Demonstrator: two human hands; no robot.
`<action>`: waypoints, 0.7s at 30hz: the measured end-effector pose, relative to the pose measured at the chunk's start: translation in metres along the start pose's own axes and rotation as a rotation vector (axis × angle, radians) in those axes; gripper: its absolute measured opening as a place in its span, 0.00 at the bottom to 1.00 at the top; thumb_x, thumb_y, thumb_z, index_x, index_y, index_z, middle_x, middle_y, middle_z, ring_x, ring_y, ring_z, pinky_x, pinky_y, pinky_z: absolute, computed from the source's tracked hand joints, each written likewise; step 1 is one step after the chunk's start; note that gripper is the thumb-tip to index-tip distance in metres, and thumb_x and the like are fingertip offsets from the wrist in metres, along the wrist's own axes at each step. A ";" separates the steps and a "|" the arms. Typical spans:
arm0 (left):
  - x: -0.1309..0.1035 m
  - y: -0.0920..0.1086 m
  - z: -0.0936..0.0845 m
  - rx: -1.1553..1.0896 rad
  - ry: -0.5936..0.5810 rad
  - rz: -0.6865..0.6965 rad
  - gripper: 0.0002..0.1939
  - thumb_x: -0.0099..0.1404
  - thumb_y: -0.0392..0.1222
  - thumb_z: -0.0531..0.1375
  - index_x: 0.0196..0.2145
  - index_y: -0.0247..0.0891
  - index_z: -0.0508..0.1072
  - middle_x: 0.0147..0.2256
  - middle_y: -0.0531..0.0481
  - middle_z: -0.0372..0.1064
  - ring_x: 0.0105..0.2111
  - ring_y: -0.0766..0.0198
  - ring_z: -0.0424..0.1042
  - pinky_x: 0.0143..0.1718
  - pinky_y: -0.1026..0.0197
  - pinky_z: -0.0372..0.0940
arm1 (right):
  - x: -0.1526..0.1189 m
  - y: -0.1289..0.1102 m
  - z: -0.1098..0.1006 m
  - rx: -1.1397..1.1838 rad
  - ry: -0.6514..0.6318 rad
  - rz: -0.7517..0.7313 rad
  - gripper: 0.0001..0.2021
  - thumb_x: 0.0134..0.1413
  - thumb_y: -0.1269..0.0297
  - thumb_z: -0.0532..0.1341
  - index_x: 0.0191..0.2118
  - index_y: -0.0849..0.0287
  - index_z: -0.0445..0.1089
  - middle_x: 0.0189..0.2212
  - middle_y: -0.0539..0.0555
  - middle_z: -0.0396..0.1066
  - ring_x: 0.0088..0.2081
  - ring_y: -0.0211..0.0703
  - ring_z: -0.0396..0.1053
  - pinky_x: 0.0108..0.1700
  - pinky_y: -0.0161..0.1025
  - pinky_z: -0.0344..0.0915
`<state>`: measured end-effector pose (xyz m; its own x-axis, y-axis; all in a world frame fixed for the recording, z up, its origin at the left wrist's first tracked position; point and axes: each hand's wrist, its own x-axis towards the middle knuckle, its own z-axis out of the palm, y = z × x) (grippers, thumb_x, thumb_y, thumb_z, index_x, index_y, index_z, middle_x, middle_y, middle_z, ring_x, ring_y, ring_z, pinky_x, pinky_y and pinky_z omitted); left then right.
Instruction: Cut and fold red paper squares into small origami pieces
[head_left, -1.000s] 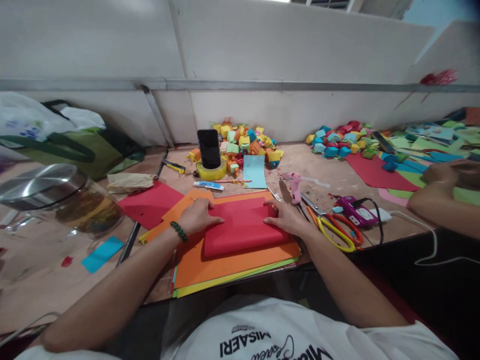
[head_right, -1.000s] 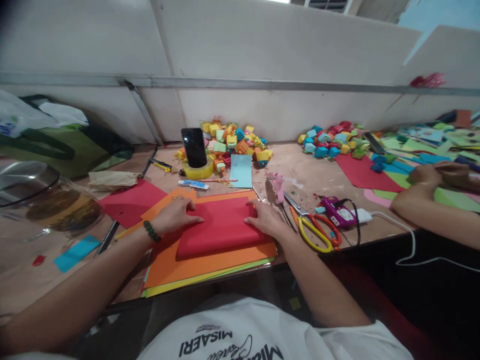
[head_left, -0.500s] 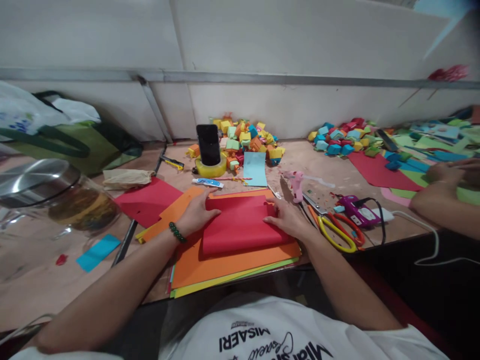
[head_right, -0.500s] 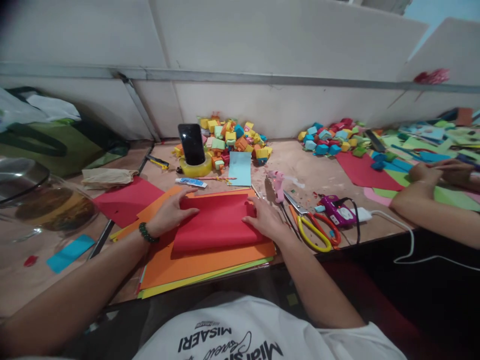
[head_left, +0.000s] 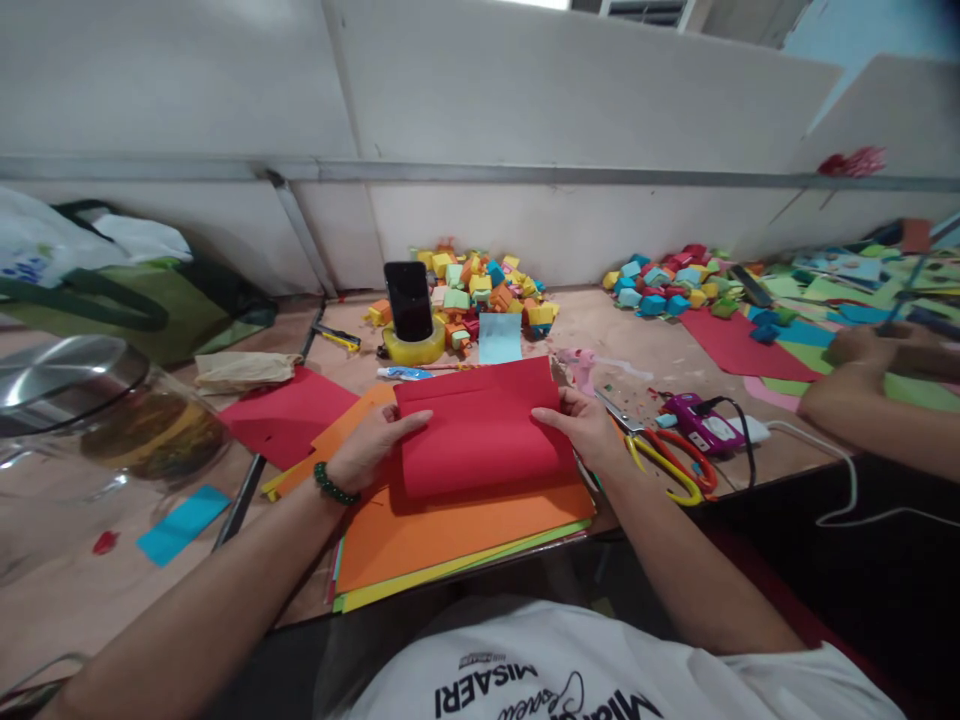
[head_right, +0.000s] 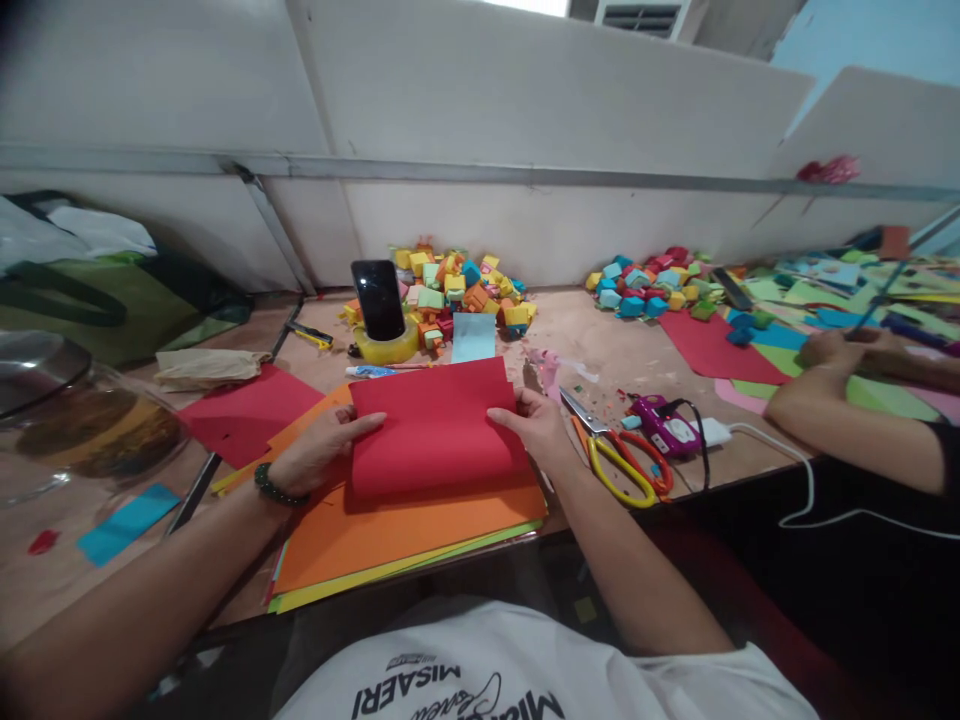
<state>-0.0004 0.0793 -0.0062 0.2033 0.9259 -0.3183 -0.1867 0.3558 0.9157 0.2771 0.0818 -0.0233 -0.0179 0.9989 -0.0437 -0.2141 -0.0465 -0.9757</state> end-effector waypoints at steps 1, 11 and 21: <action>0.000 -0.001 0.000 -0.013 0.020 -0.019 0.22 0.47 0.45 0.73 0.38 0.31 0.77 0.33 0.41 0.79 0.31 0.56 0.77 0.32 0.59 0.72 | 0.000 -0.001 0.000 0.009 0.007 0.009 0.18 0.29 0.61 0.76 0.31 0.58 0.74 0.29 0.49 0.78 0.30 0.41 0.74 0.37 0.39 0.71; -0.014 0.005 0.010 0.075 0.089 -0.028 0.18 0.43 0.49 0.73 0.26 0.33 0.77 0.24 0.48 0.77 0.22 0.63 0.72 0.24 0.64 0.66 | -0.003 -0.002 -0.003 -0.009 0.018 0.130 0.19 0.33 0.54 0.75 0.34 0.57 0.77 0.29 0.51 0.79 0.29 0.42 0.74 0.33 0.38 0.70; -0.017 0.013 0.012 0.087 0.171 0.078 0.24 0.35 0.53 0.74 0.16 0.36 0.66 0.17 0.56 0.66 0.18 0.71 0.62 0.20 0.68 0.57 | -0.002 -0.008 -0.001 -0.024 0.100 0.106 0.20 0.24 0.51 0.76 0.26 0.57 0.76 0.24 0.49 0.76 0.25 0.38 0.71 0.29 0.36 0.67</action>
<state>0.0055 0.0671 0.0142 0.0238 0.9610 -0.2757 -0.1100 0.2766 0.9547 0.2796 0.0803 -0.0160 0.0585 0.9842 -0.1669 -0.1932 -0.1528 -0.9692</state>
